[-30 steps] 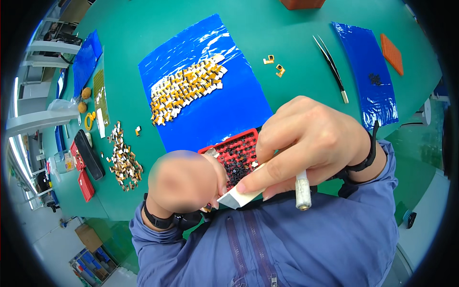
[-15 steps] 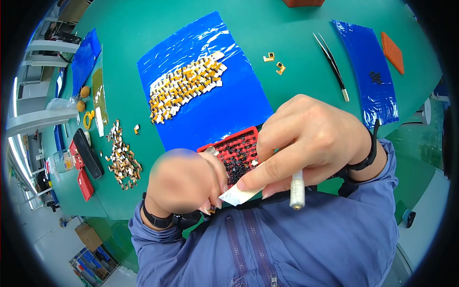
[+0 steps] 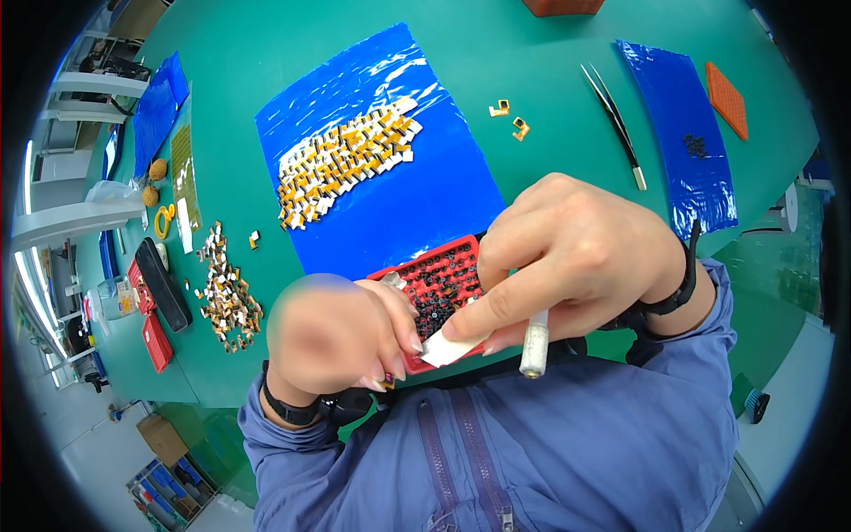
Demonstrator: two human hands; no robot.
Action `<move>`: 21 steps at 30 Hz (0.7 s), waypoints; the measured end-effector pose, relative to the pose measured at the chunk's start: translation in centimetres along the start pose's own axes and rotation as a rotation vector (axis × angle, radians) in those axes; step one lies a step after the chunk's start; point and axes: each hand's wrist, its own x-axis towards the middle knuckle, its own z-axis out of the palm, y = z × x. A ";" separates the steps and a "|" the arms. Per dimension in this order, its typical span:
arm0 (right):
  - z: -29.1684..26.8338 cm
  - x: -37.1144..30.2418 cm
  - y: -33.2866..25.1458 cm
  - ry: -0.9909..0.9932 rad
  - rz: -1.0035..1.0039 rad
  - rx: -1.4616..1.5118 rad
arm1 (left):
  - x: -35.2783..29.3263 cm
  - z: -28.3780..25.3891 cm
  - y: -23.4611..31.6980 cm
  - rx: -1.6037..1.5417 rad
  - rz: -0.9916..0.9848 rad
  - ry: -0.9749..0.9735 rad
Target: The person uses a white cylindrical tool to pick up small black electronic components from a red tray and places them onto a blue sheet. They also use a white spatula-like tool to adjust the components on the blue sheet. The person repeats this process, handling the components one by one.
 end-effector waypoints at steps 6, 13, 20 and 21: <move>-0.2 0.2 -0.1 0.113 -0.037 -0.005 | -0.1 -0.2 -0.1 0.029 -0.010 -0.010; -0.2 0.0 0.1 0.043 -0.010 -0.076 | -0.2 -0.2 0.1 0.009 0.005 -0.025; -0.2 0.0 0.2 0.036 -0.010 -0.069 | -0.2 0.1 0.0 -0.037 0.046 0.033; -0.2 0.0 0.2 0.033 -0.010 -0.067 | -0.1 0.1 -0.1 -0.019 0.049 0.035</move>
